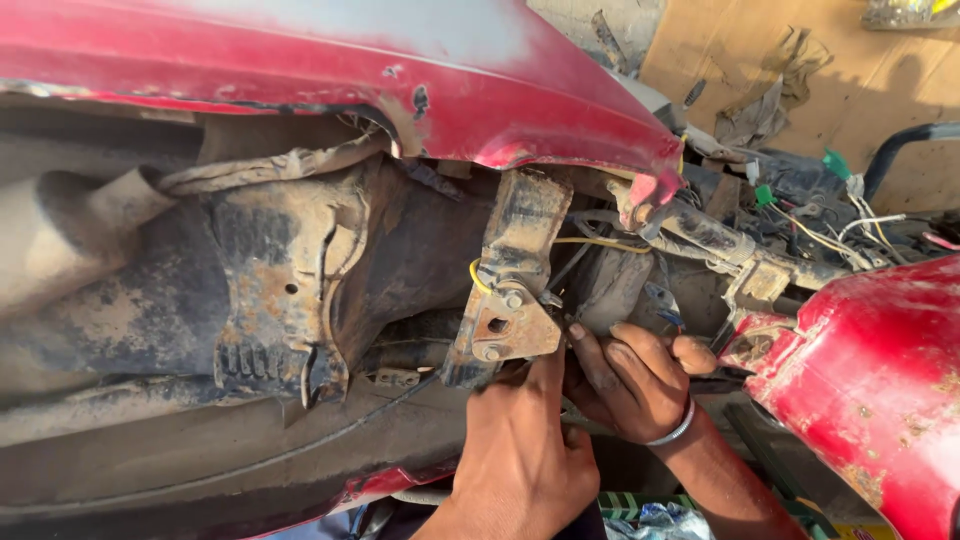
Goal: The person repairs a red and white motorcycle by connecting electrical wires. They use a green connector to join wires near the frame and handle a small black component, possibly a fuse or switch, before placing it back into the motorcycle's body.
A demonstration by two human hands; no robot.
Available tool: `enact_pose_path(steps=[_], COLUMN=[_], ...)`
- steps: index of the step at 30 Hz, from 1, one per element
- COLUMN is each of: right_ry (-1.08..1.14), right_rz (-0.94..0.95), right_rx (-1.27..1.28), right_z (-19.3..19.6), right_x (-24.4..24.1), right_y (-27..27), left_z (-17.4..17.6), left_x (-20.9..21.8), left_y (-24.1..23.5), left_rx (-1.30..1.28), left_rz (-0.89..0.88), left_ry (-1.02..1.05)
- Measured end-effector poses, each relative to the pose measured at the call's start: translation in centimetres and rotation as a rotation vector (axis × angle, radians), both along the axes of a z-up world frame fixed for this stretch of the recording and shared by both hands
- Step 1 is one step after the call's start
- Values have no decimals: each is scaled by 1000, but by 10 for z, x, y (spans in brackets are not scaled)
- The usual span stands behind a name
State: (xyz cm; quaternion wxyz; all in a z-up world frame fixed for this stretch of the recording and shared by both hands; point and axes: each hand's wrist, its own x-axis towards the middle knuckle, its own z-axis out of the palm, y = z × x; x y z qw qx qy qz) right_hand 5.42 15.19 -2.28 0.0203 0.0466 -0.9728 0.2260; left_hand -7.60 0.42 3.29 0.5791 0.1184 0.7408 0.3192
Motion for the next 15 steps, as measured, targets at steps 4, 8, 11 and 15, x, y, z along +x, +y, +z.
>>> enact_pose_path(steps=[4, 8, 11, 15], right_ry=[59, -27, -29, -12], right_rz=[-88, -239, -246, -211], right_rx=[80, 71, 93, 142], right_z=[5, 6, 3, 1], right_x=[-2, 7, 9, 2], right_y=[-4, -8, -10, -11], left_z=[5, 2, -1, -4], left_x=[-6, -3, 1, 6], left_y=[2, 2, 0, -2], left_rx=[-4, 31, 88, 139], left_rz=[4, 21, 87, 108], left_ry=[-48, -42, 22, 97])
